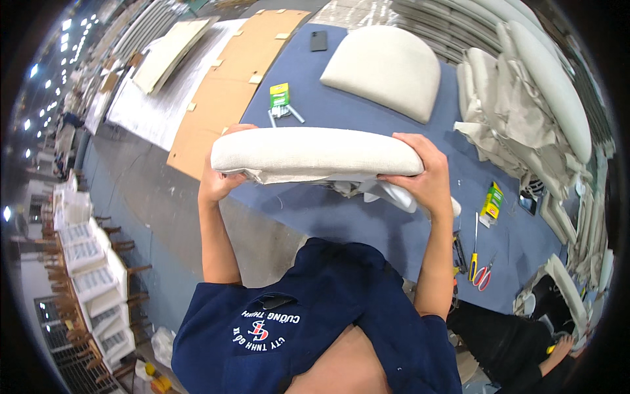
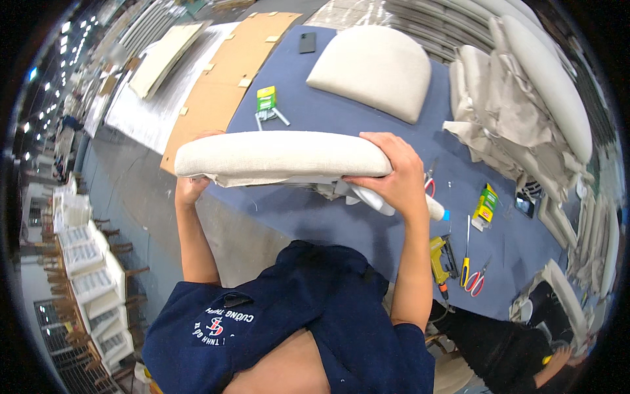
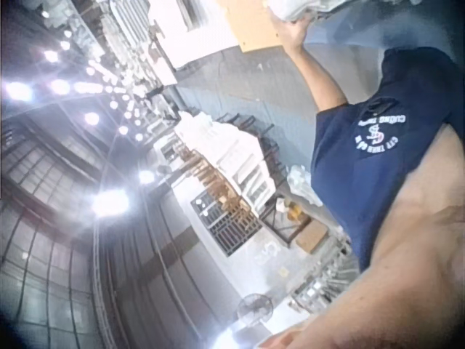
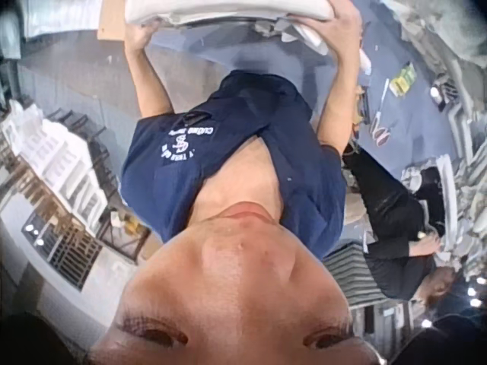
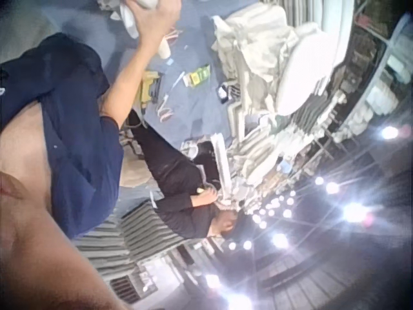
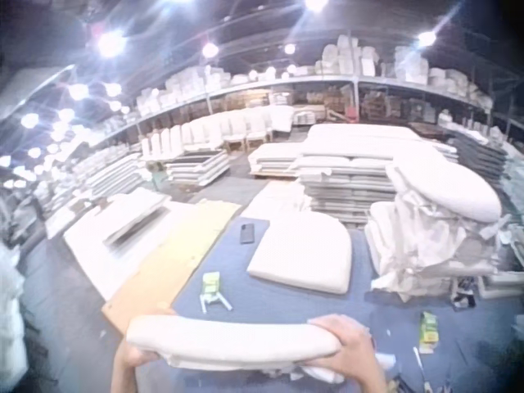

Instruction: The person wraps a white fabric cover over a cushioned seat frame. They pull the fabric taut, fold the edges, and secure the material using a staple gun. The person repeatedly adjusts the fabric and applies staples along the perimeter to attach the cover to the frame.

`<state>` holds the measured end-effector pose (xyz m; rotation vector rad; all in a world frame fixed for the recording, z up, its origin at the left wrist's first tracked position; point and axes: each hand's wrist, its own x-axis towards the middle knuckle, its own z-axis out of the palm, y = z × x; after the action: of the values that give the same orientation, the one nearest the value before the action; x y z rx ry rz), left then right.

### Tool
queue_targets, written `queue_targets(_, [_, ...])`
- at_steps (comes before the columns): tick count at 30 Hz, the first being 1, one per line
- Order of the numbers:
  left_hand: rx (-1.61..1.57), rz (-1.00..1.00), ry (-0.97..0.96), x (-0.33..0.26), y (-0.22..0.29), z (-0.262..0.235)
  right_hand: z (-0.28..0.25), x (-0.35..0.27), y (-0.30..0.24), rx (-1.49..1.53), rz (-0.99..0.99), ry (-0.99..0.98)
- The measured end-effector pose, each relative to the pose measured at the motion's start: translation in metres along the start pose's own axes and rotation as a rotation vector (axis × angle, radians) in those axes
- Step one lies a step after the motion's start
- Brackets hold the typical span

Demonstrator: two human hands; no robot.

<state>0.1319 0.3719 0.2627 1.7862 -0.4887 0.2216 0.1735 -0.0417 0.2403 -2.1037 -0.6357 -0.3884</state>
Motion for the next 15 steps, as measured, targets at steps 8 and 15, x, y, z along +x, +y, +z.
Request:
queue_targets(8, [-0.104, 0.006, 0.191, -0.019, 0.012, -0.019, 0.049, 0.086, 0.012, -0.048, -0.217, -0.042])
queue_targets(15, [0.098, -0.107, 0.725, 0.006, -0.038, -0.033, 0.118, 0.144, 0.033, -0.102, -0.115, 0.084])
